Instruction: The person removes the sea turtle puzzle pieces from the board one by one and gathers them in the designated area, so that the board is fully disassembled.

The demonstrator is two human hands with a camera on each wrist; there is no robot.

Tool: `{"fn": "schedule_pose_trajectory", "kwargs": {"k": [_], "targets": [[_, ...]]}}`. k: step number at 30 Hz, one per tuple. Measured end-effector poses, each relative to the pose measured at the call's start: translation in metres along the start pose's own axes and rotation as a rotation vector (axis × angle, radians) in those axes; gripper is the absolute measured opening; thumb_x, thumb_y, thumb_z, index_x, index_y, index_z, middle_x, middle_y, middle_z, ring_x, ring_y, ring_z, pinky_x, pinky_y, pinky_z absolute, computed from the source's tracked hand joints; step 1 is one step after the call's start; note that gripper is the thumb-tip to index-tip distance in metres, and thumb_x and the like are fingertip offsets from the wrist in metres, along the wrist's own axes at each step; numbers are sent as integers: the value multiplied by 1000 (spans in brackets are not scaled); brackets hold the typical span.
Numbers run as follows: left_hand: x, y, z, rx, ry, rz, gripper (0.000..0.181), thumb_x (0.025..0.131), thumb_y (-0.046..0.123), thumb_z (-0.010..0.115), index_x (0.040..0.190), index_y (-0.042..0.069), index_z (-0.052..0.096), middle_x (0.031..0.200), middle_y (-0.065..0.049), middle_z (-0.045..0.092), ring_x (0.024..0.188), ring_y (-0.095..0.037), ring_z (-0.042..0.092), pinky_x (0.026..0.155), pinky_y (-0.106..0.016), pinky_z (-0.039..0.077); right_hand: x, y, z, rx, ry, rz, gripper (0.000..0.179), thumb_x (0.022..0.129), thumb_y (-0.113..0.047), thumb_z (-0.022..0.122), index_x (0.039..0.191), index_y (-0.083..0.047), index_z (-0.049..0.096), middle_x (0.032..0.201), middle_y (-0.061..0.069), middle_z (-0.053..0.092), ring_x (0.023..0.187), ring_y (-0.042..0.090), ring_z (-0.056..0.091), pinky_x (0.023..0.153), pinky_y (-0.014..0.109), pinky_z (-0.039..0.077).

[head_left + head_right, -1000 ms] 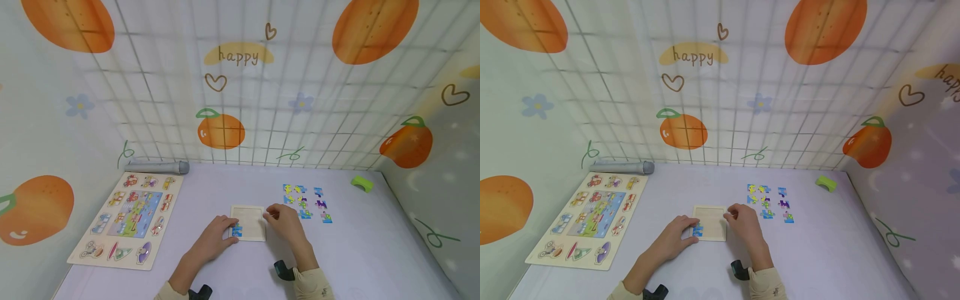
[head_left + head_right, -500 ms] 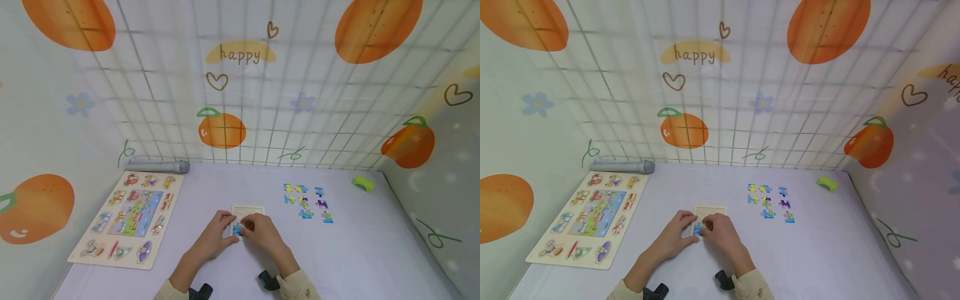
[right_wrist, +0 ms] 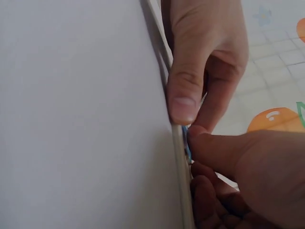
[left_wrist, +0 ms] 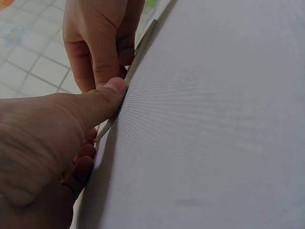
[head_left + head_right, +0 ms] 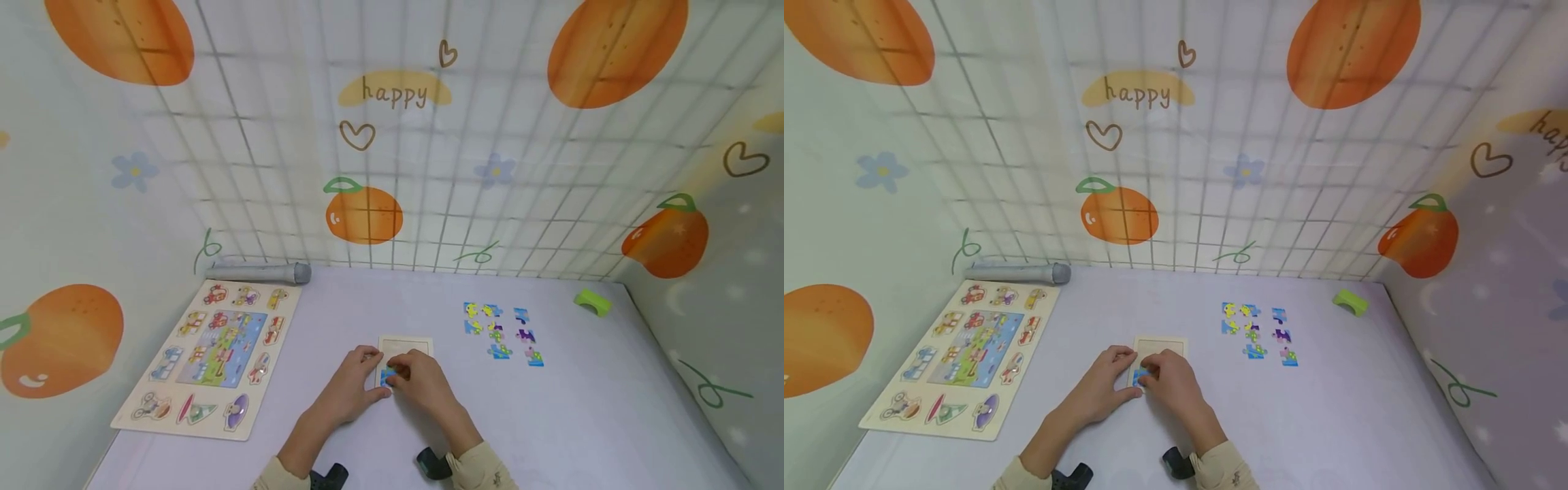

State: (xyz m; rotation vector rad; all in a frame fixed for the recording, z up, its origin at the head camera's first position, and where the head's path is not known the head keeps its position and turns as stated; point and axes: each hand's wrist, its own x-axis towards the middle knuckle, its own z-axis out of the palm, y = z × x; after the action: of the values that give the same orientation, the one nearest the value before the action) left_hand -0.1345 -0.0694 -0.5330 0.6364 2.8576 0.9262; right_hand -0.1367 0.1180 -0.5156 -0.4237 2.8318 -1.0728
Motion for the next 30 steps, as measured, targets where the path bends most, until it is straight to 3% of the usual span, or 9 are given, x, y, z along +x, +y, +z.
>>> {"fn": "schedule_pose_trajectory", "kwargs": {"k": [16, 21, 30], "targets": [[0, 1, -1, 1, 2, -5, 71, 87, 35, 82, 143, -1, 56, 146, -9, 51, 129, -26, 52, 105, -44, 51, 2, 0, 0, 97, -41, 75, 16, 93, -21, 75, 104, -12, 67, 88, -3, 64, 78, 7, 57, 68, 23, 47], [-1, 2, -2, -7, -9, -7, 72, 87, 36, 82, 144, 0, 56, 146, -9, 51, 129, -26, 52, 105, -46, 51, 1, 0, 0, 105, -14, 73, 14, 92, -18, 77, 101, -15, 67, 81, -7, 65, 72, 5, 55, 64, 21, 45], [0, 2, -3, -5, 0, -6, 70, 88, 35, 81, 143, 0, 57, 146, -8, 52, 130, -26, 52, 106, -45, 51, 1, -3, 5, 140, 69, 48, 15, 87, -15, 81, 99, -13, 73, 89, -4, 73, 76, 5, 65, 65, 20, 52]]}}
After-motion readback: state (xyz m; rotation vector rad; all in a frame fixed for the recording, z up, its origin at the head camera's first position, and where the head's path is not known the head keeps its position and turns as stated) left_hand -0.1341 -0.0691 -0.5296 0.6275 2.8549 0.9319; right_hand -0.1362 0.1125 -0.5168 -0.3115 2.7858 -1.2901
